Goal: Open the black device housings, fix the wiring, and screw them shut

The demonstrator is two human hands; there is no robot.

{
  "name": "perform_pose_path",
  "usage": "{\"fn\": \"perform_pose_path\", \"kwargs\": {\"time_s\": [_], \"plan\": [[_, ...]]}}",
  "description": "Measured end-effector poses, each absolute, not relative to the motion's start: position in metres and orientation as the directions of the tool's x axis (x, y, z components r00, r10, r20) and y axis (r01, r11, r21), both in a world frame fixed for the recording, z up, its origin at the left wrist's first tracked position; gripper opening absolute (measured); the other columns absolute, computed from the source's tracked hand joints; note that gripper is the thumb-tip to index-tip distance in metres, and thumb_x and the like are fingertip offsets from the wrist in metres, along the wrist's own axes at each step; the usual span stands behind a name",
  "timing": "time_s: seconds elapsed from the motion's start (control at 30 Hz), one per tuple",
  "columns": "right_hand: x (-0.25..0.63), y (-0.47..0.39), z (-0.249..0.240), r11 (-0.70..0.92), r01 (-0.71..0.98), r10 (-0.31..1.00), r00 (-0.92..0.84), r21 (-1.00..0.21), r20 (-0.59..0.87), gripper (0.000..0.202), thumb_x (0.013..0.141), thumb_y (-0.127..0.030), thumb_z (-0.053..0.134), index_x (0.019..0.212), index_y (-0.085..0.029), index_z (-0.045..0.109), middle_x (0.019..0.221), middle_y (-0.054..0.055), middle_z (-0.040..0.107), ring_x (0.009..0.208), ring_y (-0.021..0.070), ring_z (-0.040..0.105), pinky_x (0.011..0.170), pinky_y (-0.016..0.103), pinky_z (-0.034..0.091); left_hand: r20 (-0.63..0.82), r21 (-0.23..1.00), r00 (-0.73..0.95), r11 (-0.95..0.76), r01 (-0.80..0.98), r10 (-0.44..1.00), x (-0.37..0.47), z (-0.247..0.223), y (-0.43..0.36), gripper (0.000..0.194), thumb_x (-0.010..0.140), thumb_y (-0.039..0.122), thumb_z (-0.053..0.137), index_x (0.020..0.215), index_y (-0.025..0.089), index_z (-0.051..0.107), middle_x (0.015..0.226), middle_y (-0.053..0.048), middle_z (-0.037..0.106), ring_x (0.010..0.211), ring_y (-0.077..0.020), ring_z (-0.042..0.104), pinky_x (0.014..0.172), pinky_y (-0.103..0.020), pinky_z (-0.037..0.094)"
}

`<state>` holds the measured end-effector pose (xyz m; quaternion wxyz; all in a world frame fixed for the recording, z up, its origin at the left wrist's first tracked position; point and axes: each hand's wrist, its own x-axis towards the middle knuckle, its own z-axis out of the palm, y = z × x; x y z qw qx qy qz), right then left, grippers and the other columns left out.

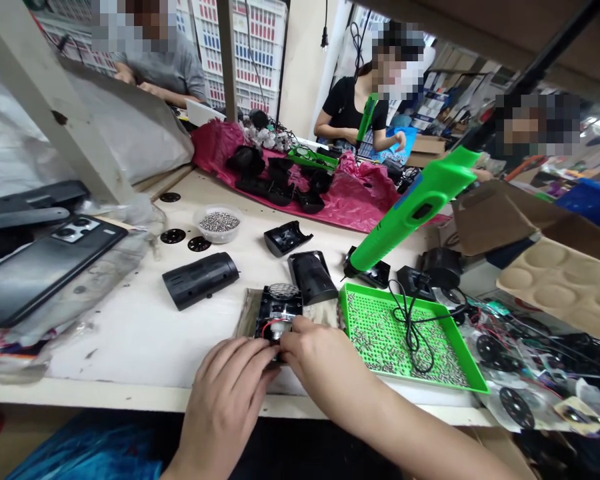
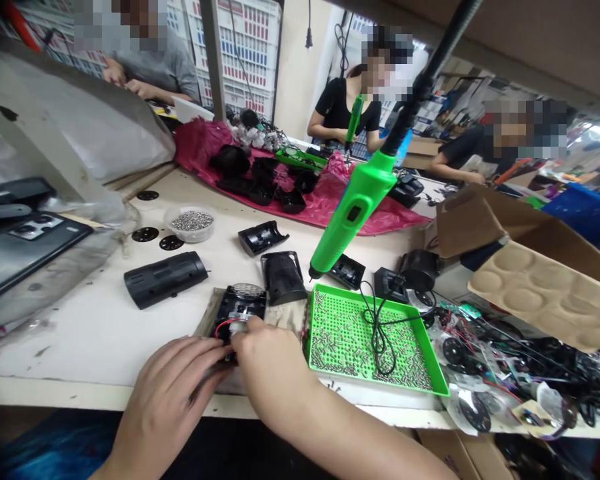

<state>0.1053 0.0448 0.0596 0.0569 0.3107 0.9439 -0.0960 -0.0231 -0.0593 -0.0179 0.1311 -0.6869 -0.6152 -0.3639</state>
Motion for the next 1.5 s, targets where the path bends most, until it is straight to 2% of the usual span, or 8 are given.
{"fn": "perform_pose_path", "kwargs": {"time_s": [0.23, 0.37, 0.5, 0.63, 0.87, 1.13, 1.23, 1.5], "plan": [[0.143, 0.018, 0.038, 0.597, 0.598, 0.704, -0.710, -0.534, -0.009, 0.040, 0.088, -0.016, 0.058, 0.127, -0.021, 0.056, 0.115, 0.011, 0.061, 0.086, 0.0213, 0.069, 0.075, 0.035, 0.058, 0.610, 0.301, 0.015, -0.250, 0.920, 0.792, -0.028, -0.007, -0.049, 0.021, 0.087, 0.011, 0.059, 0.105, 0.021, 0.066, 0.092, -0.003, 0.070, 0.084, -0.0208, 0.062, 0.080, -0.040, 0.049], [0.177, 0.002, 0.011, 0.470, 0.593, 0.836, -0.536, -0.653, 0.115, 0.053, 0.092, -0.020, 0.051, 0.143, -0.017, 0.036, 0.109, 0.012, 0.067, 0.065, 0.0161, 0.067, 0.062, 0.029, 0.058, 0.611, 0.369, -0.005, -0.279, 0.886, 0.792, -0.018, -0.008, -0.045, 0.020, 0.086, 0.010, 0.061, 0.105, 0.018, 0.065, 0.090, -0.004, 0.067, 0.082, -0.0188, 0.060, 0.075, -0.035, 0.049], [0.180, 0.007, 0.014, 0.539, 0.598, 0.827, -0.510, -0.593, 0.238, 0.018, 0.096, -0.021, 0.047, 0.102, -0.020, 0.064, 0.081, 0.005, 0.067, 0.070, 0.0177, 0.067, 0.062, 0.026, 0.053, 0.622, 0.410, -0.018, -0.306, 0.859, 0.782, -0.014, -0.011, -0.043, 0.018, 0.088, 0.012, 0.061, 0.105, 0.016, 0.064, 0.087, -0.004, 0.064, 0.080, -0.0171, 0.059, 0.072, -0.032, 0.049], [0.154, 0.025, 0.028, 0.656, 0.666, 0.752, -0.539, -0.355, 0.380, 0.023, 0.097, -0.017, 0.045, 0.087, -0.019, 0.066, 0.073, 0.003, 0.062, 0.063, 0.0160, 0.062, 0.058, 0.025, 0.045, 0.616, 0.418, -0.037, -0.287, 0.862, 0.787, -0.013, -0.012, -0.041, 0.017, 0.088, 0.013, 0.061, 0.104, 0.017, 0.064, 0.087, -0.003, 0.065, 0.080, -0.0170, 0.061, 0.073, -0.031, 0.050], [0.127, 0.048, 0.045, 0.706, 0.708, 0.707, -0.706, -0.003, 0.038, 0.019, 0.085, -0.003, 0.052, 0.077, -0.017, 0.063, 0.072, 0.003, 0.063, 0.055, 0.0159, 0.061, 0.046, 0.028, 0.032, 0.603, 0.446, -0.061, -0.273, 0.852, 0.795, -0.011, -0.009, -0.040, 0.013, 0.089, 0.012, 0.058, 0.099, 0.018, 0.064, 0.085, -0.003, 0.065, 0.077, -0.0173, 0.061, 0.071, -0.031, 0.050], [0.165, 0.030, 0.035, 0.669, 0.664, 0.718, -0.694, -0.335, 0.058, 0.040, 0.091, -0.007, 0.042, 0.128, -0.012, 0.057, 0.096, 0.011, 0.069, 0.071, 0.0210, 0.069, 0.063, 0.032, 0.055, 0.612, 0.445, -0.057, -0.284, 0.849, 0.789, -0.012, -0.013, -0.040, 0.016, 0.089, 0.013, 0.060, 0.104, 0.017, 0.062, 0.085, -0.002, 0.062, 0.076, -0.0165, 0.058, 0.070, -0.031, 0.048], [0.172, 0.021, 0.021, 0.616, 0.636, 0.769, -0.613, -0.465, 0.180, 0.033, 0.096, -0.016, 0.043, 0.126, -0.013, 0.055, 0.090, 0.009, 0.071, 0.075, 0.0216, 0.069, 0.066, 0.033, 0.056, 0.613, 0.454, -0.063, -0.286, 0.844, 0.788, -0.013, -0.016, -0.042, 0.016, 0.089, 0.015, 0.061, 0.105, 0.017, 0.062, 0.086, -0.003, 0.061, 0.077, -0.0168, 0.057, 0.071, -0.031, 0.047], [0.162, 0.014, 0.028, 0.604, 0.634, 0.791, -0.550, -0.483, 0.267, 0.019, 0.094, -0.013, 0.044, 0.097, -0.017, 0.063, 0.075, 0.004, 0.066, 0.065, 0.0176, 0.065, 0.058, 0.026, 0.048, 0.613, 0.469, -0.070, -0.291, 0.834, 0.787, -0.014, -0.021, -0.042, 0.016, 0.088, 0.012, 0.062, 0.104, 0.016, 0.062, 0.087, -0.003, 0.060, 0.079, -0.0160, 0.055, 0.073, -0.031, 0.045]]}}
